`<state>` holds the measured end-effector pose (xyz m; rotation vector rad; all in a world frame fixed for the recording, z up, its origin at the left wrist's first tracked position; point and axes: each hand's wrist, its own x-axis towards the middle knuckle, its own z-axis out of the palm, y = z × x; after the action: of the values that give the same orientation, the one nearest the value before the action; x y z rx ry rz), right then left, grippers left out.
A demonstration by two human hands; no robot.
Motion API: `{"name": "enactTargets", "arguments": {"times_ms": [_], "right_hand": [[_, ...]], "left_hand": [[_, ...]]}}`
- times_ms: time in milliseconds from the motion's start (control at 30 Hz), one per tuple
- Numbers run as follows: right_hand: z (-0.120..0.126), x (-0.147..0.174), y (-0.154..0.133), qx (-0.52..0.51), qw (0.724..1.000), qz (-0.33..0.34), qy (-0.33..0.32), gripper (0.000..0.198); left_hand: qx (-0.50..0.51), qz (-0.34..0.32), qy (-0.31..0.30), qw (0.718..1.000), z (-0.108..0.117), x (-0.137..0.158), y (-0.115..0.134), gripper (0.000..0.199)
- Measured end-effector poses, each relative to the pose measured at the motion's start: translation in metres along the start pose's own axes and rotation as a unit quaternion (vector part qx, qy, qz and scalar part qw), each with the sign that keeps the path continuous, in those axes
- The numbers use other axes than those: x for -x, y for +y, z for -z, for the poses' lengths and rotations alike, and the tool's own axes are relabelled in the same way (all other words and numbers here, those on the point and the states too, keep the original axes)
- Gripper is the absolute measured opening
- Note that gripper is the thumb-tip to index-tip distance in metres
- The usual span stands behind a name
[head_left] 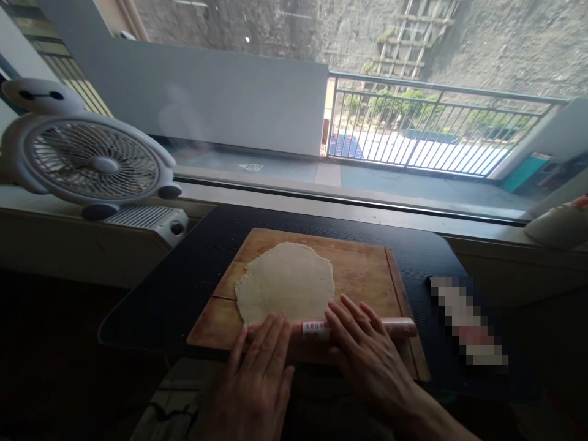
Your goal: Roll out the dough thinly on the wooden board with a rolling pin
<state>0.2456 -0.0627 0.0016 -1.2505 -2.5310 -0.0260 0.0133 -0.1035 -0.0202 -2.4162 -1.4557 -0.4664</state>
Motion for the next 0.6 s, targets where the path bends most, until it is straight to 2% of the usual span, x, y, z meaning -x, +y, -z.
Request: {"name": "enactTargets", "arguments": {"times_ms": [167,233,300,467,533,600], "right_hand": [[-0.008,-0.073,0.027,0.02,0.996,-0.084,0.022,0.043],[-0.005,-0.08,0.035,0.026,0.994,-0.099,0.023,0.042],[0.002,-0.061,0.04,0.026,0.995,-0.093,0.018,0.039],[0.015,0.027,0.055,0.0,0.999,-0.054,-0.009,0.04],[0.017,0.039,0.057,-0.015,0.999,-0.033,-0.014,0.04],[0.018,0.029,0.052,-0.026,0.999,-0.025,-0.006,0.036]], "left_hand": [[0.035,0.095,-0.007,0.995,-0.015,-0.082,-0.022,0.045],[0.044,0.101,-0.016,0.994,-0.016,-0.1,-0.032,0.044],[0.051,0.09,-0.034,0.994,-0.012,-0.094,-0.036,0.044],[0.026,0.019,-0.043,0.999,0.003,-0.029,-0.027,0.051],[0.018,0.032,-0.038,0.999,0.007,-0.027,-0.025,0.05],[0.017,0.081,-0.034,0.996,0.005,-0.054,-0.031,0.046]]}}
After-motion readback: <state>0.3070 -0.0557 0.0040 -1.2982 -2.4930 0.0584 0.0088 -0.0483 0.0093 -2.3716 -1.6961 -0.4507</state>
